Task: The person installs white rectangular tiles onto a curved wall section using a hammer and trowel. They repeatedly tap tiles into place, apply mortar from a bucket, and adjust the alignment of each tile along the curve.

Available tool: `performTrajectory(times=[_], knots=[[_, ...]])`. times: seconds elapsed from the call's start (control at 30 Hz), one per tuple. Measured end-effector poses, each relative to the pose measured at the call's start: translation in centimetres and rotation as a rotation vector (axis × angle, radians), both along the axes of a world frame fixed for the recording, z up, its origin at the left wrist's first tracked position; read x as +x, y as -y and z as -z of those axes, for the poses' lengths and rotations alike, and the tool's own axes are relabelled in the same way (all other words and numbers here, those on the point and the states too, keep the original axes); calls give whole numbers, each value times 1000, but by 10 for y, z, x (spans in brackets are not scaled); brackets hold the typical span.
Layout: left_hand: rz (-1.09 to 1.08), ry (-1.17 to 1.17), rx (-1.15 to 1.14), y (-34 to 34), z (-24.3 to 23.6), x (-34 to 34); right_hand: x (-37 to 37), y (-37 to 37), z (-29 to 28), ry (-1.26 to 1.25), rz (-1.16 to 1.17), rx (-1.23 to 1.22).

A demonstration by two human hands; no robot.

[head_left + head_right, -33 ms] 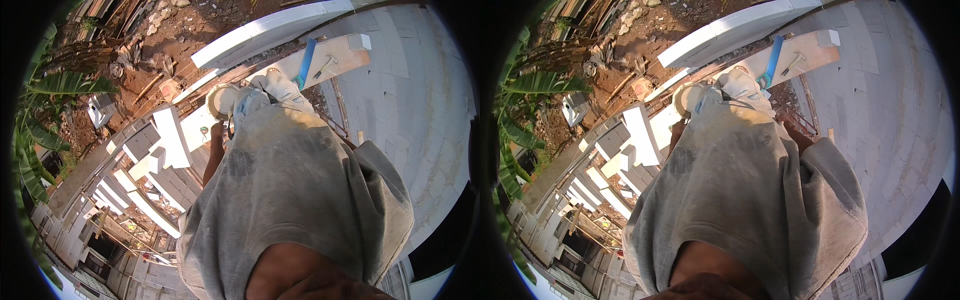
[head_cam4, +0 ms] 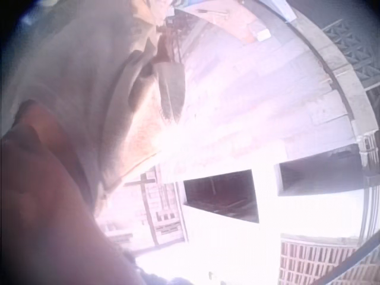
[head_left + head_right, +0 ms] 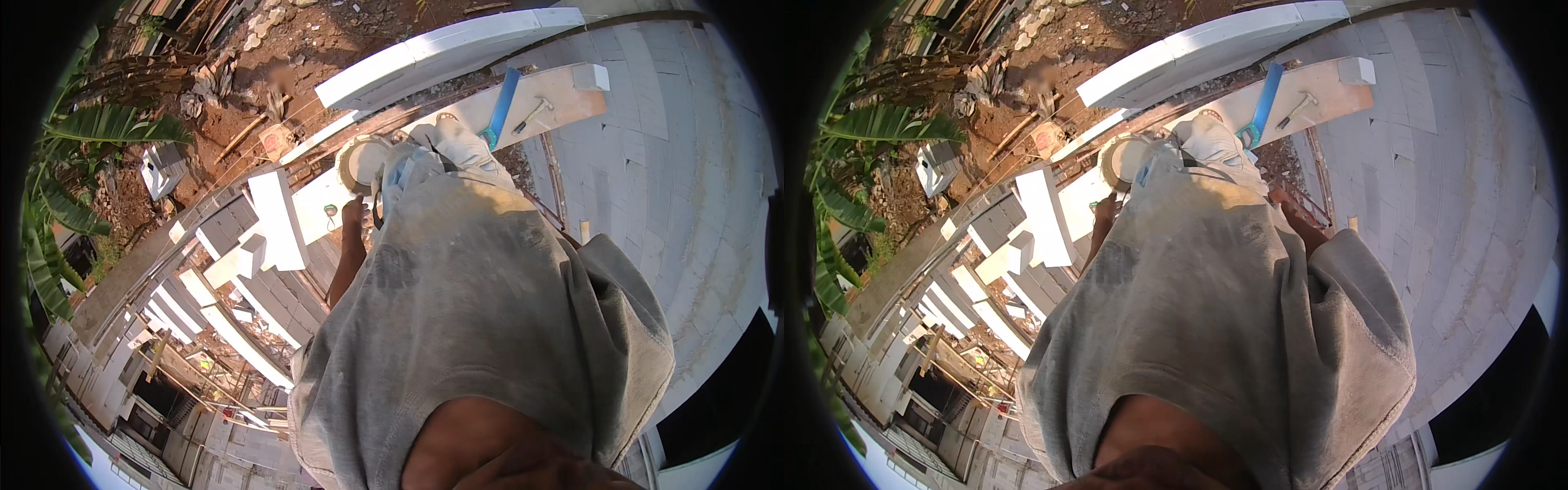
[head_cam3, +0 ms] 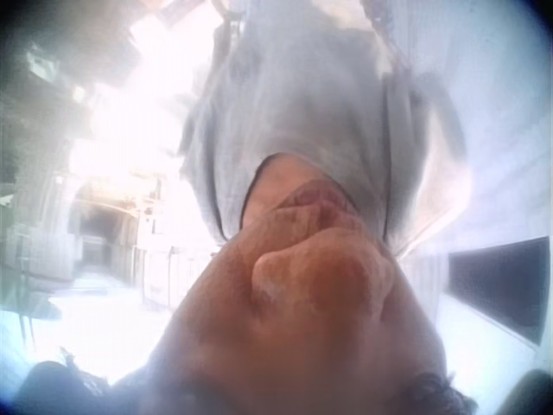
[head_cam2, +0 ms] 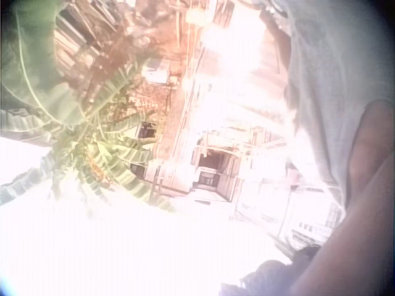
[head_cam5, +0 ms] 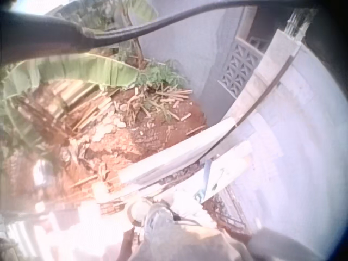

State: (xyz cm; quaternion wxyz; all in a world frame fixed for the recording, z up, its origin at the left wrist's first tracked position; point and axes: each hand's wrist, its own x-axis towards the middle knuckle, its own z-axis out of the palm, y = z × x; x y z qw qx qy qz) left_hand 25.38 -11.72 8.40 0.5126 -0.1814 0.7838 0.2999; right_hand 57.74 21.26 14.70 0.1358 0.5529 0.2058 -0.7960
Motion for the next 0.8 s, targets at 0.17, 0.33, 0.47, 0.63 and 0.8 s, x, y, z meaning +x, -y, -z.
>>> performTrajectory(times=[0.17,0.33,0.47,0.63,0.8], knots=[[-418,-54,70,-12,-8,41,-31,-68,27,22,-167,-52],[-364,11,-49,-3,0,74,-108,-103,-9,255,-434,399],[-327,-99,-20,-16,18,116,-141,-135,14,214,-780,596],[-395,-128,-81,-57,46,115,-163,-136,78,-66,-1181,707],[-278,-275,-549,-50,182,103,-192,-61,164,-105,-1504,698]])
